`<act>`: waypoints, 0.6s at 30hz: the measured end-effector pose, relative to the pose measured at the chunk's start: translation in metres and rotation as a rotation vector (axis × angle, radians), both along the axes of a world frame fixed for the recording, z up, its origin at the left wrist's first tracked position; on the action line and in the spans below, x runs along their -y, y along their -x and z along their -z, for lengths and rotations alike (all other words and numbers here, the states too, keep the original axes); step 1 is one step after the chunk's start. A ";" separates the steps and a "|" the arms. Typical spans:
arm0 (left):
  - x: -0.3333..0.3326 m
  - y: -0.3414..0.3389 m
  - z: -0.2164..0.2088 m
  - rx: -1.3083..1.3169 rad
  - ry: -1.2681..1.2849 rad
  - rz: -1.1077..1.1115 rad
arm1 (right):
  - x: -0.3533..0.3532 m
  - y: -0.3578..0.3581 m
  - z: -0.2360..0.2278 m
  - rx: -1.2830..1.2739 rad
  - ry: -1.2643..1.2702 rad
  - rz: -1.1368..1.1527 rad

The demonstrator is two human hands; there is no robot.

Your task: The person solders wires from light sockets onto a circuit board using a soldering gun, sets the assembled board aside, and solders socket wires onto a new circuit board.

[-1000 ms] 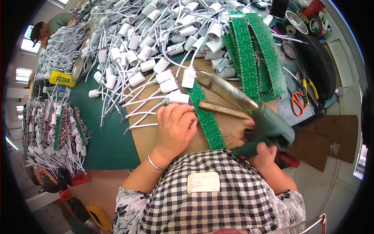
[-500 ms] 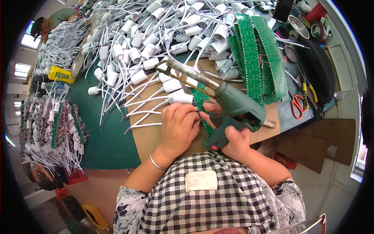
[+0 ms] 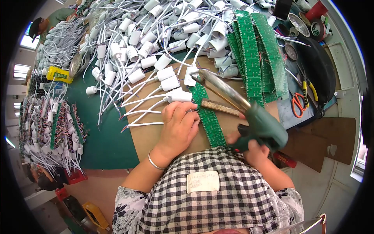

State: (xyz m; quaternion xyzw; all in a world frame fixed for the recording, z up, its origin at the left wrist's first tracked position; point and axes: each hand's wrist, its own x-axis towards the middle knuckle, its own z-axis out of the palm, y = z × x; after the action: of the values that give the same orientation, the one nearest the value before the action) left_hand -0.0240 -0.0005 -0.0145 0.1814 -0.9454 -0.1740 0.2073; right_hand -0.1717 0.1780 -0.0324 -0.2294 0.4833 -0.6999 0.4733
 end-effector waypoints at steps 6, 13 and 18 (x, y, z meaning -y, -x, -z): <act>0.000 0.003 0.001 -0.037 0.028 -0.005 | -0.058 0.018 0.007 -0.378 -0.161 -0.024; 0.002 0.002 -0.001 -0.021 0.126 0.021 | -0.066 0.018 0.010 -0.630 -0.192 -0.166; 0.002 0.002 -0.002 -0.027 0.167 0.028 | -0.066 0.016 0.014 -0.753 -0.250 -0.215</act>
State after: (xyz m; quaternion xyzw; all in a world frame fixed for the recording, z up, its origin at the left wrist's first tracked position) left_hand -0.0261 -0.0022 -0.0130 0.1477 -0.9563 -0.0998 0.2318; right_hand -0.1875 0.2444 -0.0465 -0.4592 0.6774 -0.4494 0.3581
